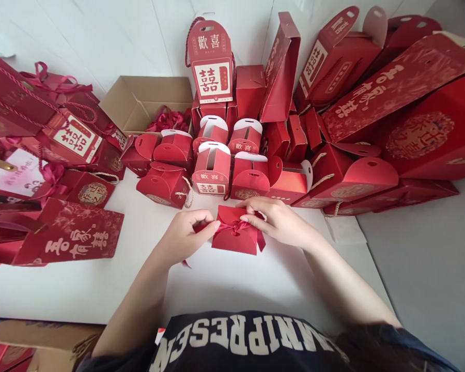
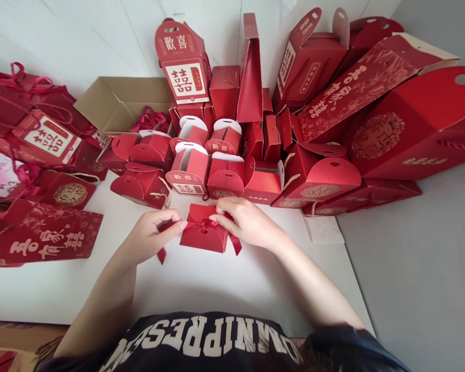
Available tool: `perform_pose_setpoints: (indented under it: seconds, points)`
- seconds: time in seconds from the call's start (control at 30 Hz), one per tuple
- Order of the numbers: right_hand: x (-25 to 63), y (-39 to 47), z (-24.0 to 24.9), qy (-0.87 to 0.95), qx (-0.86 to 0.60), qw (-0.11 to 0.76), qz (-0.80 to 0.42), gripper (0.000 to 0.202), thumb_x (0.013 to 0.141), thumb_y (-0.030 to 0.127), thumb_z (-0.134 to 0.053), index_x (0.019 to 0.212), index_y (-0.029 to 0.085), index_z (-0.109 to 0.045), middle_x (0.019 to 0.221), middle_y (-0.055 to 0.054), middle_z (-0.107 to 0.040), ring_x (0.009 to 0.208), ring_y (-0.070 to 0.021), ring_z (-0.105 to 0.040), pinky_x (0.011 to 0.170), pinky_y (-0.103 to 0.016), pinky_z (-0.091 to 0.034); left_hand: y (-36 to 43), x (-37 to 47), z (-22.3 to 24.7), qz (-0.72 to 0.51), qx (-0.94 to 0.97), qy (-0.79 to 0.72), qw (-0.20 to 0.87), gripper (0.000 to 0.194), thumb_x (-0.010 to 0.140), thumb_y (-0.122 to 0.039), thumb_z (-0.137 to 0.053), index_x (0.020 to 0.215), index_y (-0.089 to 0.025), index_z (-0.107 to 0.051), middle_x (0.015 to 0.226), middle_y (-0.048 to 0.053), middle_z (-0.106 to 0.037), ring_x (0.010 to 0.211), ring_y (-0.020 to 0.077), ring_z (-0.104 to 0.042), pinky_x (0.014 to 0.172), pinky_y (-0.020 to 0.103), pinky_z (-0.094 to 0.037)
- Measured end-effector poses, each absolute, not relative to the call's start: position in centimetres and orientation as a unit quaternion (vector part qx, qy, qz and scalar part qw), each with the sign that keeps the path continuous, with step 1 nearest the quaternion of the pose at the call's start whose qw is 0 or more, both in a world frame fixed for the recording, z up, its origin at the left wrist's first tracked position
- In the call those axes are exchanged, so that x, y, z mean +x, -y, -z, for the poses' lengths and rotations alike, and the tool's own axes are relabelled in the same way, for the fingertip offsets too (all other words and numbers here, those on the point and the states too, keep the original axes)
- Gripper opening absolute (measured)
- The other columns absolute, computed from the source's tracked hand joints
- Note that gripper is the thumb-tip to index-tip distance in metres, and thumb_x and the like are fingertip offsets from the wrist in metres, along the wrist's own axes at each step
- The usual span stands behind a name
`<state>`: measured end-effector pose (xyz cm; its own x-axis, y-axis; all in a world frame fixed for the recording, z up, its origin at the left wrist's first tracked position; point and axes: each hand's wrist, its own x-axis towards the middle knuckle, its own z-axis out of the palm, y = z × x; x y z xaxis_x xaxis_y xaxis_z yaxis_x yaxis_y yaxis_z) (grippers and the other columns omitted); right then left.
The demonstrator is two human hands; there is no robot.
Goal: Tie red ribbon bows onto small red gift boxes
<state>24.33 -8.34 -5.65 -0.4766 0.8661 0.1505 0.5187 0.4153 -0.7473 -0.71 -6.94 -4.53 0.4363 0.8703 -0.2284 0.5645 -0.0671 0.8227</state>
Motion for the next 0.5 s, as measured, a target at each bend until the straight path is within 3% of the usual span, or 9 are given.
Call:
perform_pose_setpoints:
  seconds: [0.07,0.17,0.5]
  points:
    - [24.32,8.32,5.88,0.795,-0.444,0.254,-0.326,0.028,0.100,0.036,-0.050,0.077,0.021,-0.049,0.092,-0.006,-0.068,0.091,-0.0204,-0.065,0.075,-0.030,-0.047,7.02,-0.52,4.53,-0.154,0.706,-0.505,0.472,0.037,0.091,-0.039,-0.055,0.062,-0.017,-0.048,0.058,-0.004,-0.041,0.053,0.0093,-0.039,0.051,0.023,-0.031]
    - [24.47,8.33,5.85,0.797,-0.454,0.244,-0.316,0.026,0.100,0.037,-0.050,0.081,0.021,-0.052,0.088,-0.004,-0.068,0.074,-0.0164,-0.060,0.069,-0.028,-0.044,6.93,-0.34,4.68,-0.137,0.709,-0.500,0.477,0.039,0.088,-0.038,-0.060,0.059,-0.016,-0.045,0.056,-0.004,-0.038,0.055,0.0087,-0.035,0.053,0.023,-0.029]
    - [25.12,8.09,5.63,0.804,-0.462,0.219,-0.303,0.022,0.100,0.038,-0.049,0.088,0.021,-0.057,0.088,-0.004,-0.068,0.073,-0.0165,-0.058,0.066,-0.028,-0.042,6.56,-0.81,4.65,-0.122,0.722,-0.490,0.473,0.038,0.089,-0.038,-0.058,0.061,-0.017,-0.043,0.058,-0.004,-0.036,0.056,0.0094,-0.033,0.054,0.026,-0.026]
